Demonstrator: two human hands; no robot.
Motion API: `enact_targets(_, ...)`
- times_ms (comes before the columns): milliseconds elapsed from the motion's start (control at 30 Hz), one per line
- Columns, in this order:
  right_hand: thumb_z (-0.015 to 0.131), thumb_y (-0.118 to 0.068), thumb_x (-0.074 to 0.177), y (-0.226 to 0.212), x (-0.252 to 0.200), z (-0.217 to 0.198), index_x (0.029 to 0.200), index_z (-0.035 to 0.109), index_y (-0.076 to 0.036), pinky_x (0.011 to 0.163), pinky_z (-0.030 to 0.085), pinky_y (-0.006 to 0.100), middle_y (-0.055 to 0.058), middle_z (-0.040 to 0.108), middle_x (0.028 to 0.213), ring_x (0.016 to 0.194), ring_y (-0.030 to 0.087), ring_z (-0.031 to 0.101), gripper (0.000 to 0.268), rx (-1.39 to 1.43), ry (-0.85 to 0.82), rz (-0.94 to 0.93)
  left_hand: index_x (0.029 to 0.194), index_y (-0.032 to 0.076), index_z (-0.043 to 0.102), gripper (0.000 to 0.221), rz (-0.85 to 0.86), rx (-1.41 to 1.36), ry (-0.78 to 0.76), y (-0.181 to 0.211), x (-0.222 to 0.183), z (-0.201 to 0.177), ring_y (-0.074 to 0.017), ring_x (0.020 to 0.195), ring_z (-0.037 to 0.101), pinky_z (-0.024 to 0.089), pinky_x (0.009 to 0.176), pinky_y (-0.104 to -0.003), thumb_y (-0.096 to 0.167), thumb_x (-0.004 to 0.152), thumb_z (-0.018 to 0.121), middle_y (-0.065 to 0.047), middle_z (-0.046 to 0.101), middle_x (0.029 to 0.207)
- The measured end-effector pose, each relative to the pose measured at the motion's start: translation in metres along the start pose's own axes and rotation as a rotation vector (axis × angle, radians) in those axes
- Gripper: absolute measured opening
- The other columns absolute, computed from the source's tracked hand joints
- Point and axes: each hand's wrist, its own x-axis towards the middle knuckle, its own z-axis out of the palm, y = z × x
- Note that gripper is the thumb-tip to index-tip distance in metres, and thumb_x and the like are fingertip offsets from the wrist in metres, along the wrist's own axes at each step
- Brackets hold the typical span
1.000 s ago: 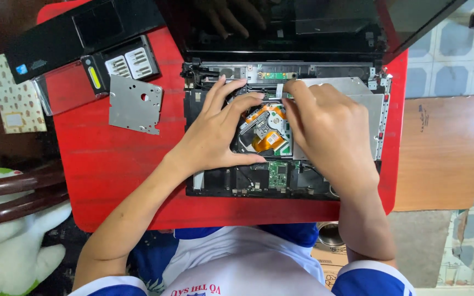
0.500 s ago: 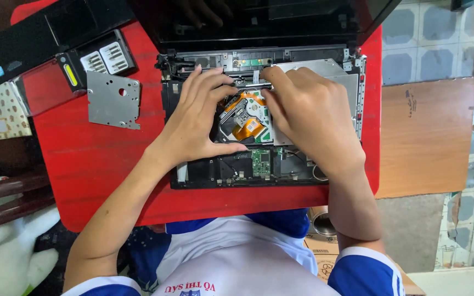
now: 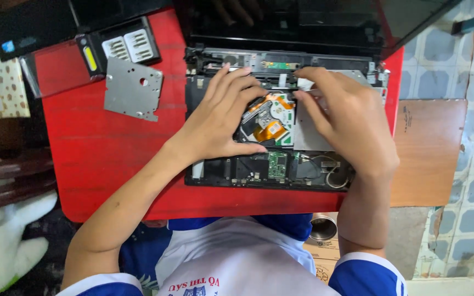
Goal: Adjusting internal ribbon cables and connectors inside a disassembled laptop using hands and a small tool.
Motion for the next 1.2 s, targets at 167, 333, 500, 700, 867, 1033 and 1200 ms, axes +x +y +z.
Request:
enact_targets(167,0.068,-0.009,0.113,0.001,-0.001,0.004,0.13,0.065,-0.002,0.068,0.048,0.036,0.009,0.065,0.086,0.076,0.023,0.063,0.018,-0.021,0.03,0.013,0.14,0.0,0.047,0.095,0.027,0.07,0.01,0.0,0.0,0.0,-0.0407,0.142,0.042,0.022,0.124,-0.062,0.066,0.083,0.084,-0.02,0.052,0.135)
enact_targets(333,0.068,-0.009,0.111,0.0,0.0,0.005,0.128,0.066,-0.001,0.069,0.049,0.035,0.009,0.069,0.09,0.078,0.023,0.066,0.019,-0.032,0.055,-0.019,0.139,0.002,0.047,0.095,0.019,0.088,0.011,-0.001,-0.001,0.004,-0.0395,0.142,0.041,0.022,0.125,-0.061,0.07,0.082,0.08,-0.018,0.052,0.134)
enact_targets(500,0.066,-0.014,0.11,0.003,0.0,0.006,0.127,0.066,-0.003,0.066,0.049,0.035,0.006,0.067,0.081,0.072,0.021,0.064,0.021,-0.042,0.051,0.019,0.14,0.002,0.047,0.093,0.016,0.057,0.007,0.0,0.0,0.002,-0.0398,0.142,0.041,0.02,0.125,-0.061,0.067,0.082,0.079,-0.018,0.052,0.135)
enact_targets(700,0.062,-0.01,0.107,0.001,0.001,0.003,0.131,0.062,-0.001,0.071,0.049,0.04,0.011,0.07,0.089,0.081,0.027,0.066,0.025,-0.007,0.033,-0.005,0.14,0.001,0.047,0.093,0.007,0.048,0.004,0.0,0.001,0.001,-0.0404,0.142,0.041,0.021,0.125,-0.062,0.066,0.082,0.078,-0.018,0.052,0.135)
enact_targets(867,0.06,-0.014,0.106,0.002,0.0,0.004,0.131,0.06,-0.004,0.073,0.052,0.042,0.017,0.074,0.109,0.094,0.032,0.07,0.028,-0.032,-0.01,0.036,0.139,0.002,0.048,0.092,-0.004,0.034,0.001,0.0,0.001,0.001,-0.0401,0.142,0.041,0.022,0.125,-0.062,0.065,0.081,0.078,-0.018,0.052,0.134)
enact_targets(1033,0.061,-0.019,0.107,0.001,0.002,0.007,0.124,0.066,-0.003,0.068,0.051,0.04,0.014,0.075,0.098,0.085,0.029,0.071,0.024,-0.052,0.03,0.043,0.139,0.002,0.049,0.091,-0.015,0.035,-0.01,-0.001,0.001,0.001,-0.0401,0.142,0.041,0.021,0.125,-0.062,0.066,0.081,0.077,-0.018,0.053,0.134)
enact_targets(1200,0.06,-0.019,0.109,0.005,-0.001,0.013,0.12,0.069,-0.005,0.059,0.049,0.037,0.01,0.077,0.094,0.077,0.025,0.072,0.02,-0.127,0.053,0.008,0.138,0.003,0.05,0.089,-0.017,0.036,-0.016,0.0,0.001,0.001,-0.0399,0.141,0.042,0.021,0.125,-0.061,0.066,0.082,0.076,-0.018,0.053,0.132)
